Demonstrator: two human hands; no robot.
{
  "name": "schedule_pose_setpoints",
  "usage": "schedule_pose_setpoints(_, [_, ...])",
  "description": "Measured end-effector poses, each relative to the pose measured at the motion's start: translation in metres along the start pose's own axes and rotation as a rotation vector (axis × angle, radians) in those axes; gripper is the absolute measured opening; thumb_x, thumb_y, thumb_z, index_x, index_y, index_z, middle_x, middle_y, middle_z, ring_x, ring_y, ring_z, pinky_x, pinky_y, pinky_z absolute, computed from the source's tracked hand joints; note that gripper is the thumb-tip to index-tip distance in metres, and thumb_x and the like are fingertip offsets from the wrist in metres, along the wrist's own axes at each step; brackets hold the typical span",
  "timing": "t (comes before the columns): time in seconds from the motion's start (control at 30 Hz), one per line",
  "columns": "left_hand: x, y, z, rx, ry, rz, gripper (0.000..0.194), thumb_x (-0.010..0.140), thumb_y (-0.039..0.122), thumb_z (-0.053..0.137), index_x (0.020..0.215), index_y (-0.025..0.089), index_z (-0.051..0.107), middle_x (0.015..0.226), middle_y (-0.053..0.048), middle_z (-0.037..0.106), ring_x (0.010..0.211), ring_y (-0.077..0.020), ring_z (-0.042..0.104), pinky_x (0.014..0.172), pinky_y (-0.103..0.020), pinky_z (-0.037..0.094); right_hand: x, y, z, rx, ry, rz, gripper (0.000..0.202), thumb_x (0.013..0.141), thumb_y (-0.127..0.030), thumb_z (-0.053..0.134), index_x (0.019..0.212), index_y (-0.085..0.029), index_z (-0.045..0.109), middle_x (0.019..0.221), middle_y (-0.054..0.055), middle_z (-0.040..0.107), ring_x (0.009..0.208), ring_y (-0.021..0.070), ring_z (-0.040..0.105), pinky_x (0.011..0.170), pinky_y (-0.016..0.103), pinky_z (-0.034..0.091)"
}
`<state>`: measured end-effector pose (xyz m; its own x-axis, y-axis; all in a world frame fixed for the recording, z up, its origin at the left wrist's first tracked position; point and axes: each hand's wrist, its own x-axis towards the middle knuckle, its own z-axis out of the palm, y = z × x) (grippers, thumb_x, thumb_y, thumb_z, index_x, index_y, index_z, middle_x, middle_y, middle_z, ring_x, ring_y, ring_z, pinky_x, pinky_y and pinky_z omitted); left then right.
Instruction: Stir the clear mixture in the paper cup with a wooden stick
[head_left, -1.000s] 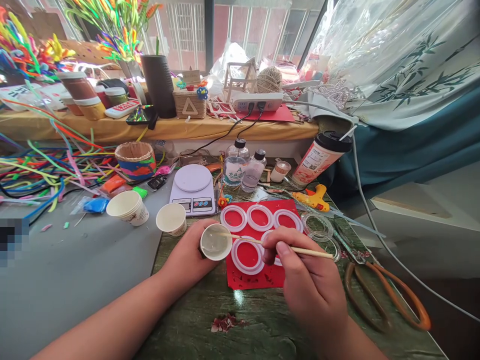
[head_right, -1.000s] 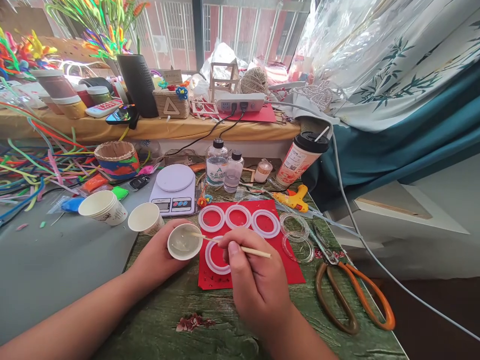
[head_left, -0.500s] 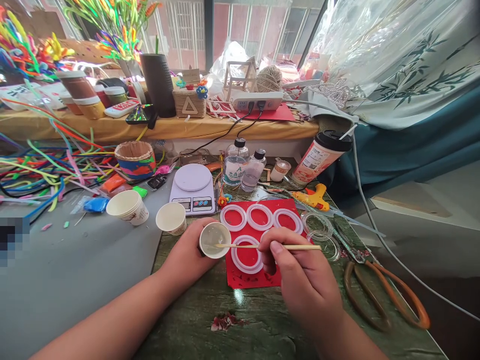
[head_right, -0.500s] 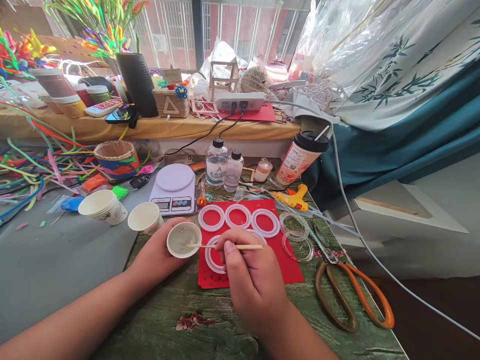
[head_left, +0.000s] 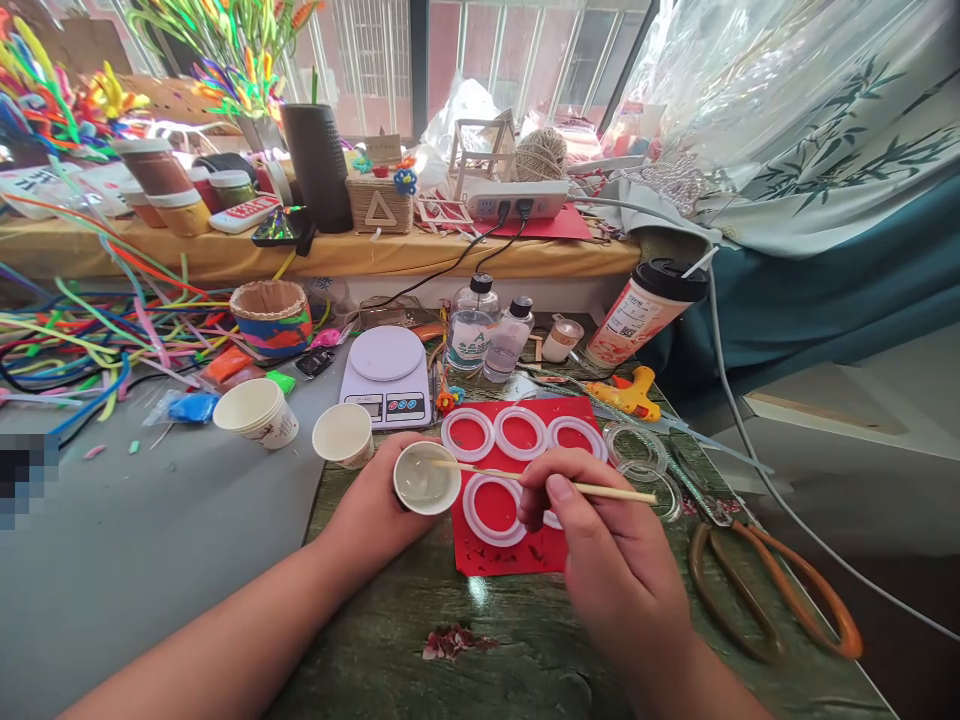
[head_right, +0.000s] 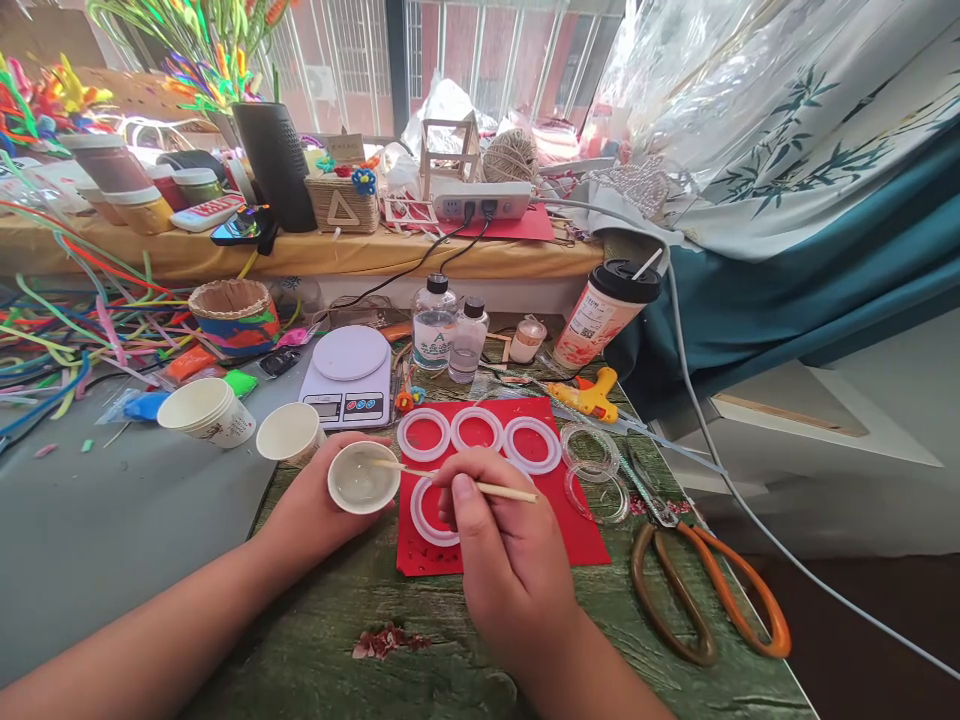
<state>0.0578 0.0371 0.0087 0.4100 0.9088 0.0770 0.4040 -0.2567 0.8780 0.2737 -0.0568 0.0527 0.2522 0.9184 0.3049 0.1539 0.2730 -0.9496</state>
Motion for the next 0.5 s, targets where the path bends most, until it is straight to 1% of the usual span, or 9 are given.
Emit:
schedule_pose_setpoints(0.07, [-0.001,-0.001,0.0,0.007,0.002,-0.036,0.05,0.079,0.032,0.086,0.123,0.025,0.064,0.122,-0.007,0.083,0.11,-0.0316,0.081,0.094,-0.045,0.069,0.0,0.0,0.001,-0.009,-0.03,-0.005,0.025,0.116,-0.028,0.059,0.104,-0.027,0.081,0.081,0.0,0.073,0.072,0.0171,0.067,0.065,0.026,0.055])
schedule_pose_setpoints(0.13, [-0.002,-0.001,0.001,-0.002,-0.005,-0.045,0.055,0.077,0.029,0.087,0.125,0.025,0.062,0.12,-0.007,0.082,0.109,-0.0312,0.081,0.093,-0.044,0.069,0.001,0.0,0.0,-0.042,-0.022,-0.006,0.026,0.117,-0.028,0.058,0.105,-0.028,0.081,0.081,0.0,0.073,0.072,0.0165,0.067,0.065,0.026,0.055])
schedule_pose_setpoints(0.27, [-0.004,-0.004,0.001,-0.016,-0.01,0.038,0.059,0.08,0.021,0.08,0.136,0.025,0.058,0.13,-0.009,0.079,0.117,-0.0293,0.08,0.1,-0.042,0.069,0.003,-0.001,-0.003,-0.035,-0.039,0.019,0.027,0.116,-0.027,0.058,0.102,-0.027,0.081,0.077,-0.001,0.07,0.067,0.0157,0.064,0.059,0.025,0.052])
schedule_pose_setpoints(0.33, [-0.004,-0.007,0.002,0.002,-0.015,0.087,0.06,0.084,0.019,0.076,0.141,0.025,0.057,0.136,-0.01,0.077,0.122,-0.0292,0.079,0.105,-0.043,0.068,0.003,-0.001,-0.004,-0.042,-0.026,0.015,0.028,0.115,-0.027,0.058,0.101,-0.026,0.081,0.076,-0.001,0.07,0.066,0.0158,0.063,0.058,0.025,0.051])
schedule_pose_setpoints(0.43, [-0.004,-0.014,0.002,0.047,-0.016,0.123,0.057,0.087,0.02,0.074,0.143,0.026,0.059,0.141,-0.011,0.076,0.13,-0.0311,0.077,0.112,-0.047,0.065,0.002,-0.001,-0.004,-0.056,-0.038,0.004,0.028,0.117,-0.029,0.056,0.104,-0.027,0.081,0.08,0.0,0.071,0.069,0.017,0.065,0.061,0.027,0.052])
schedule_pose_setpoints(0.5, [-0.004,-0.018,0.003,0.069,-0.016,0.123,0.054,0.091,0.024,0.076,0.142,0.026,0.061,0.141,-0.011,0.076,0.131,-0.0321,0.076,0.115,-0.05,0.064,0.001,-0.001,-0.003,-0.078,-0.056,0.003,0.028,0.116,-0.029,0.056,0.102,-0.027,0.08,0.08,0.0,0.071,0.07,0.0175,0.065,0.064,0.028,0.053])
